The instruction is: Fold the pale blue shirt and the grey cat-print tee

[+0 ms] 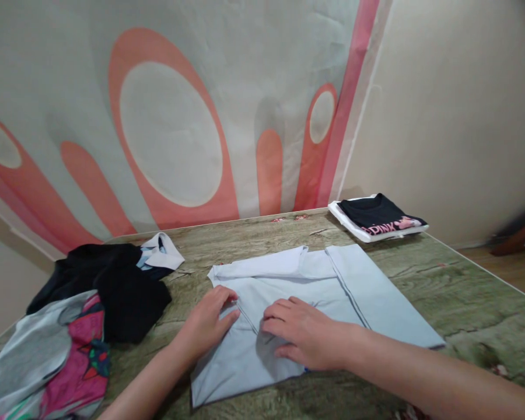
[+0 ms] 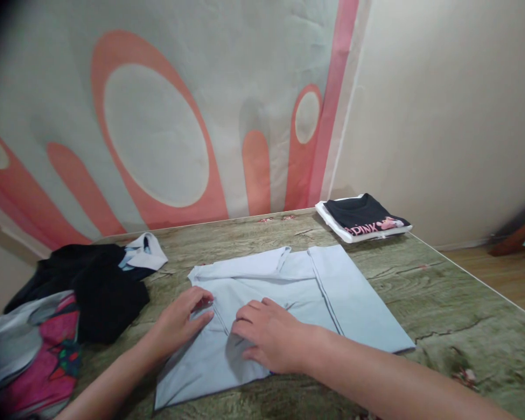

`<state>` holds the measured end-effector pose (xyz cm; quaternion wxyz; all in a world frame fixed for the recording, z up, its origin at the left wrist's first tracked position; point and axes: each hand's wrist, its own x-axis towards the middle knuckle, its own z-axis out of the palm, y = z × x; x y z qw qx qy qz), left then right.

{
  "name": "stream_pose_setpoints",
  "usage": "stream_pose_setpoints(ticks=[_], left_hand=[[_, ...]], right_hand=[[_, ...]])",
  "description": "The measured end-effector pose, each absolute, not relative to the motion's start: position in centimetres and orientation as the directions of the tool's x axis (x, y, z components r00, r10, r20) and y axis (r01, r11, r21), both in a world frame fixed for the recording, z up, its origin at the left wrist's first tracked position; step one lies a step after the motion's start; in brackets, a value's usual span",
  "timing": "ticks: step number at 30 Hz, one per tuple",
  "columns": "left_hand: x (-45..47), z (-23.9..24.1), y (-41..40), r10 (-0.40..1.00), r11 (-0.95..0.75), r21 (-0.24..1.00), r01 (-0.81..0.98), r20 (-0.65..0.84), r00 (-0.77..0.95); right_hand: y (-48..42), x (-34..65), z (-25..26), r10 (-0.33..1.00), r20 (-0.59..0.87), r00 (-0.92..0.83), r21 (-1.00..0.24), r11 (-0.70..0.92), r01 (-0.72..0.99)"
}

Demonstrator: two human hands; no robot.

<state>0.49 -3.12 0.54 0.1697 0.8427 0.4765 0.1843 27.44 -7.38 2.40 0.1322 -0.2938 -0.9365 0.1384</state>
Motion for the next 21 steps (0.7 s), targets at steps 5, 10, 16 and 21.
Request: stream_pose_setpoints(ticks=[5, 10, 16, 21], left_hand=[[0.7, 0.0, -3.7, 0.863, -0.499, 0.453, 0.739, 0.191, 0.467], [0.6, 0.2, -3.5, 0.852, -0.516, 0.444, 0.732, 0.179, 0.492], [0.5, 0.2, -3.6, 0.836, -0.537, 0.437, 0.721, 0.164, 0.524], [0.5, 0.4, -3.5, 0.828, -0.546, 0.429, 0.72, 0.145, 0.542]], right_hand=[[-7.9, 26.5, 0.3, 0.59, 0.237, -0.772, -0.194, 0.807, 0.557], [-7.8, 26.3, -0.5, 0.544, 0.312, -0.779, -0.112, 0.835, 0.538], [-7.4, 25.9, -1.8, 0.7, 0.412, -0.583, -0.371, 0.713, 0.595], [-7.2, 26.0, -1.8, 0.706, 0.386, -0.594, -0.417, 0.707, 0.571]])
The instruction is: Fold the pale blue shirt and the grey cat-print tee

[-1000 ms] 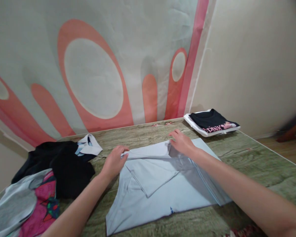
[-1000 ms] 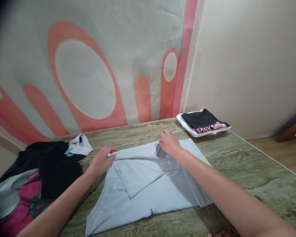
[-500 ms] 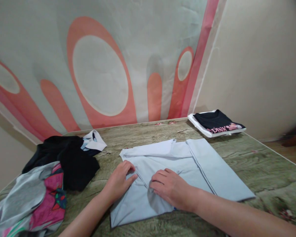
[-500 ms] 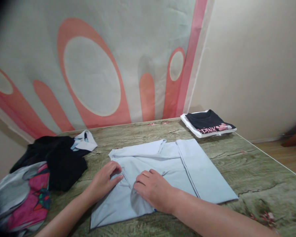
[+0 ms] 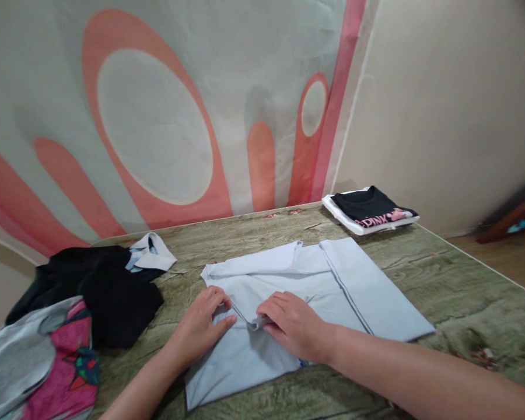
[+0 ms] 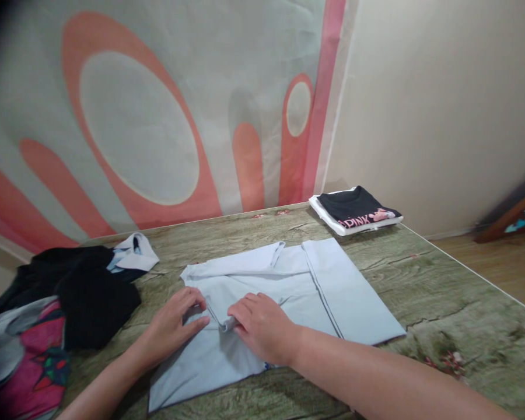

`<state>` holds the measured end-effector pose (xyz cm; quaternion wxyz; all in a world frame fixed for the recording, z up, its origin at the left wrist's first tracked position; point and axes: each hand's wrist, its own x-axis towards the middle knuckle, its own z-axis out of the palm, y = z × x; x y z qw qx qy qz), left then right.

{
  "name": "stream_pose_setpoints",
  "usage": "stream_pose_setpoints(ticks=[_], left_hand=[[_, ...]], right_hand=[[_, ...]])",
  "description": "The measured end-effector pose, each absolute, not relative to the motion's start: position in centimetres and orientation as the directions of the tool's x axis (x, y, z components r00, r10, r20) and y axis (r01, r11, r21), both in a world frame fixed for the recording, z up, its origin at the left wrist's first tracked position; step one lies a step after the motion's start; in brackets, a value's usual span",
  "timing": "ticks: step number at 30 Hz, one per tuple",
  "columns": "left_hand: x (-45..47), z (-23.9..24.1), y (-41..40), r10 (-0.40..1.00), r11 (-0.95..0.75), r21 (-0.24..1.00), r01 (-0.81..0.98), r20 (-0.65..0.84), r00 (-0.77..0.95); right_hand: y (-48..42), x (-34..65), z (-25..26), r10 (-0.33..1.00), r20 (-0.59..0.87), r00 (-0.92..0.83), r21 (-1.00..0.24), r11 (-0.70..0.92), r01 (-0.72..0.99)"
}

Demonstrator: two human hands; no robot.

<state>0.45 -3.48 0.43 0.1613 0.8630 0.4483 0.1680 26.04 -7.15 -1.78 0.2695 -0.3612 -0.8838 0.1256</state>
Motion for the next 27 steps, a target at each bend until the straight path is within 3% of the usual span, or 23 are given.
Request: stream_pose_setpoints(ticks=[3, 9, 13, 16, 19, 23, 27], left_hand=[[0.5, 0.4, -3.4, 0.838, -0.529, 0.444, 0.723, 0.143, 0.526], [0.5, 0.1, -3.4, 0.863, -0.492, 0.472, 0.732, 0.153, 0.482], [0.4, -0.1, -3.4, 0.86, -0.499, 0.457, 0.737, 0.151, 0.488], [0.4, -0.3, -3.8, 0.852, -0.524, 0.382, 0.761, 0.225, 0.473], [0.8, -0.4, -4.3, 0.788, -0.611, 0.26, 0.748, 0.289, 0.543], [1.5, -0.9, -4.8, 0.681, -0.732, 0.115, 0.671, 0.116, 0.723], [1.6, -1.5, -4.9, 0.688, -0.724, 0.038, 0.688, -0.013, 0.725]], right_hand=[[-7.2, 26.1, -1.5, 0.669, 0.385, -0.636, -0.371, 0.743, 0.557], [-7.1, 26.2, -1.4, 0.7, 0.415, -0.581, -0.442, 0.713, 0.544], [-7.6, 26.3, 0.0, 0.582, 0.332, -0.742, -0.323, 0.809, 0.49], [-8.0, 27.1, 1.7, 0.564, 0.277, -0.778, -0.306, 0.819, 0.485], [-8.5, 29.0, 2.3, 0.656, 0.238, -0.716, -0.326, 0.748, 0.578], [-10.0, 32.2, 0.4, 0.694, 0.085, -0.715, -0.324, 0.697, 0.639], [-11.4, 34.5, -1.9, 0.744, 0.059, -0.666, -0.301, 0.649, 0.698]])
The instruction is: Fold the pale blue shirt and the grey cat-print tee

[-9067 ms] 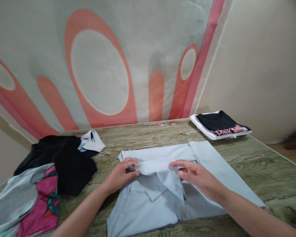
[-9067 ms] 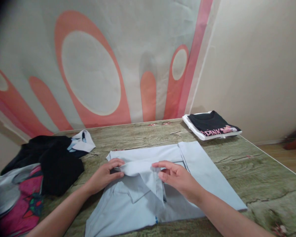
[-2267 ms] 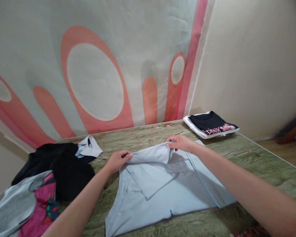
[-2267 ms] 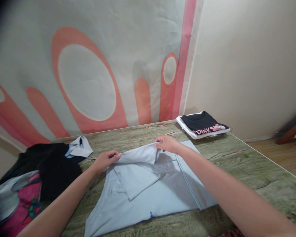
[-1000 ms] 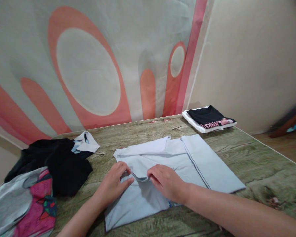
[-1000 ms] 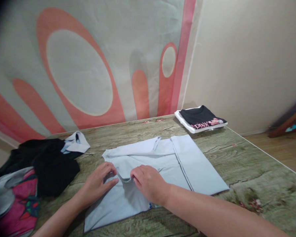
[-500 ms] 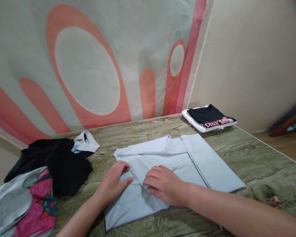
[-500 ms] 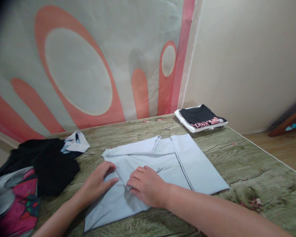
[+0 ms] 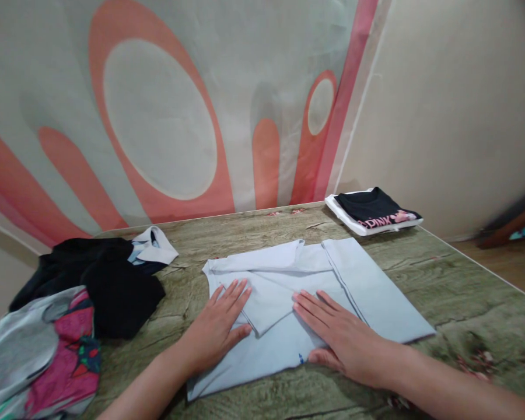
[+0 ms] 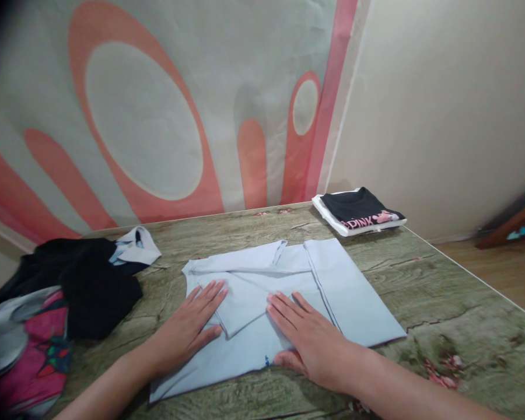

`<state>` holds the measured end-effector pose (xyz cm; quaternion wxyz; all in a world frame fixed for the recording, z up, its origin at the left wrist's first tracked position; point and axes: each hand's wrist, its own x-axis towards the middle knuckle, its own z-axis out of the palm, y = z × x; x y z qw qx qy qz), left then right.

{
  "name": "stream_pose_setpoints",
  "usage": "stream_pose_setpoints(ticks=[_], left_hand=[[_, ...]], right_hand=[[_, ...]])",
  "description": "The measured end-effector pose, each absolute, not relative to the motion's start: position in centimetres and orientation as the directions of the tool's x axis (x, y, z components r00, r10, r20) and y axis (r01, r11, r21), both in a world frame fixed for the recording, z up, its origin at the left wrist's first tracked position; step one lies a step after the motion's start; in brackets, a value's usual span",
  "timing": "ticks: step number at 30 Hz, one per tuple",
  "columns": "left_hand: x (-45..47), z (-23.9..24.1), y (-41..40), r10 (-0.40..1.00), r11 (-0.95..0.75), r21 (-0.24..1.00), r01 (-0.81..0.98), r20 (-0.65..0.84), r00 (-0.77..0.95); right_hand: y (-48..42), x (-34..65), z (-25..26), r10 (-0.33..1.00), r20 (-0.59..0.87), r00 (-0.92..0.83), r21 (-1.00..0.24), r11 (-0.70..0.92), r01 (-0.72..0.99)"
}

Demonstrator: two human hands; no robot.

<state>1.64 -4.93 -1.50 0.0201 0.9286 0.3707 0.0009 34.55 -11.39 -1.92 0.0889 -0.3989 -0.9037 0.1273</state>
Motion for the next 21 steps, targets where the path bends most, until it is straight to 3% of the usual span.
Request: stream_pose_setpoints(ticks=[8, 13, 18, 21], left_hand=[[1.5, -1.4, -4.8, 0.727, -0.685, 0.024, 0.728, -0.049, 0.685], [1.3, -1.0, -4.8, 0.72, -0.686, 0.111, 0.719, -0.042, 0.693], [0.0, 0.9, -2.6, 0.788, -0.602, 0.322, 0.73, 0.09, 0.61], [-0.5, 1.9, 0.9, 0.861, -0.509, 0.346, 0.788, 0.199, 0.468]], right_hand=[[-11.9, 35.4, -2.8, 0.797, 0.082, -0.598, -0.288, 0.593, 0.752], [-11.3, 35.4, -1.5, 0.817, 0.104, -0.568, -0.426, 0.552, 0.716], [-6.0, 35.5, 0.7, 0.955, 0.176, -0.241, -0.691, 0.294, 0.66], [-0.8, 35.7, 1.1, 0.991, 0.136, -0.014, -0.67, 0.102, 0.736]])
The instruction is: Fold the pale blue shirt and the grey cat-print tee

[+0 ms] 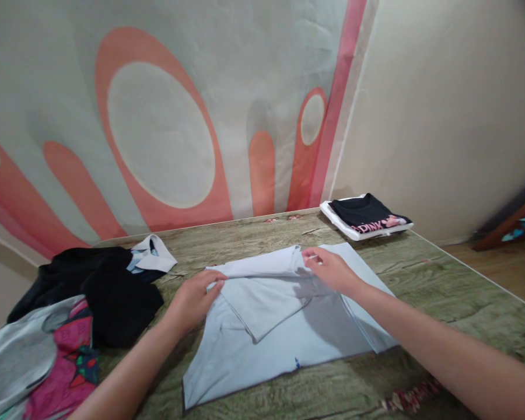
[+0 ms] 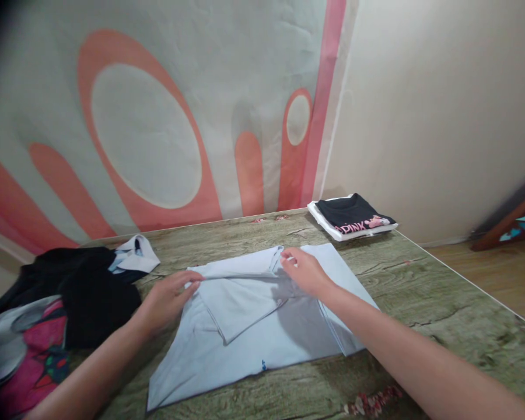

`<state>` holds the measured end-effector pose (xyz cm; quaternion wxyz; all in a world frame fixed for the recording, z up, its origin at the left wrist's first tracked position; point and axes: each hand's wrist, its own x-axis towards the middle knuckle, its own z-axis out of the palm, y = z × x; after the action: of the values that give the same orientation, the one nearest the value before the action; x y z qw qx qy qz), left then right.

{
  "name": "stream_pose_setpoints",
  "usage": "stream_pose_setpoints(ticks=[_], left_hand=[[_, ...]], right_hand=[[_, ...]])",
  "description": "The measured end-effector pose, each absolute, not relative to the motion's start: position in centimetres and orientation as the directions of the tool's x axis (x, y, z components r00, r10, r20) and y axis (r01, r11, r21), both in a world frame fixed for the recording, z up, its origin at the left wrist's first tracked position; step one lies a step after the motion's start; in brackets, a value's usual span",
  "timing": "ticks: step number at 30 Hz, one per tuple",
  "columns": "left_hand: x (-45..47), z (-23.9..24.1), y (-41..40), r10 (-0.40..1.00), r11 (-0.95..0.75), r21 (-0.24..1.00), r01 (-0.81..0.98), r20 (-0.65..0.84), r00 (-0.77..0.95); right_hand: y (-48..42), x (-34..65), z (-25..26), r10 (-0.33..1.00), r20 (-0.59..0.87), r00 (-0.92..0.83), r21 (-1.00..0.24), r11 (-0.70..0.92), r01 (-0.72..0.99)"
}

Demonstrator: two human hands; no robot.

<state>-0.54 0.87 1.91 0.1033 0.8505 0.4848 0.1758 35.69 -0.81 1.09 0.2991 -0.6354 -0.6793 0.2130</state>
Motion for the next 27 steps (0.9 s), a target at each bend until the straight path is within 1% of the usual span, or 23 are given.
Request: stream_pose_setpoints(ticks=[1, 2, 6, 12, 16, 18, 23, 25, 27], left_hand=[[-0.6, 2.0, 2.3, 0.871, -0.491, 0.325, 0.808, 0.202, 0.448], [-0.5, 2.0, 3.7, 0.884, -0.467, 0.298, 0.833, 0.185, 0.43], [0.6, 1.0, 8.3, 0.902, -0.429, 0.255, 0.866, 0.163, 0.399], [2.0, -0.6, 10.6, 0.9, -0.436, 0.254, 0.863, 0.106, 0.424], [2.2, -0.5, 10.8, 0.894, -0.446, 0.261, 0.856, 0.08, 0.441], [2.4, -0.1, 10.6, 0.89, -0.455, 0.26, 0.852, 0.09, 0.448], [2.5, 1.5, 8.0, 0.861, -0.508, 0.265, 0.82, 0.172, 0.478], [2.2, 2.4, 6.3, 0.845, -0.534, 0.274, 0.8, 0.193, 0.498], [1.6, 3.2, 4.5, 0.827, -0.563, 0.284, 0.776, 0.204, 0.525]], right_hand=[[1.0, 35.8, 1.0, 0.989, 0.144, 0.029, -0.606, 0.065, 0.793], [2.6, 35.9, 0.8, 0.988, 0.149, 0.05, -0.579, 0.046, 0.814], [7.7, 35.9, -0.3, 0.99, 0.108, 0.094, -0.524, -0.024, 0.851], [10.8, 35.6, -1.4, 0.999, -0.048, 0.011, -0.492, -0.033, 0.87], [11.0, 35.0, -0.7, 0.995, -0.091, -0.047, -0.491, -0.003, 0.871], [10.5, 34.6, -0.1, 0.997, -0.057, -0.055, -0.503, 0.019, 0.864], [6.9, 34.1, 2.4, 0.989, 0.142, -0.043, -0.56, 0.116, 0.82], [4.2, 34.0, 3.6, 0.975, 0.209, -0.078, -0.599, 0.191, 0.778], [1.0, 33.9, 4.6, 0.941, 0.303, -0.153, -0.667, 0.324, 0.671]])
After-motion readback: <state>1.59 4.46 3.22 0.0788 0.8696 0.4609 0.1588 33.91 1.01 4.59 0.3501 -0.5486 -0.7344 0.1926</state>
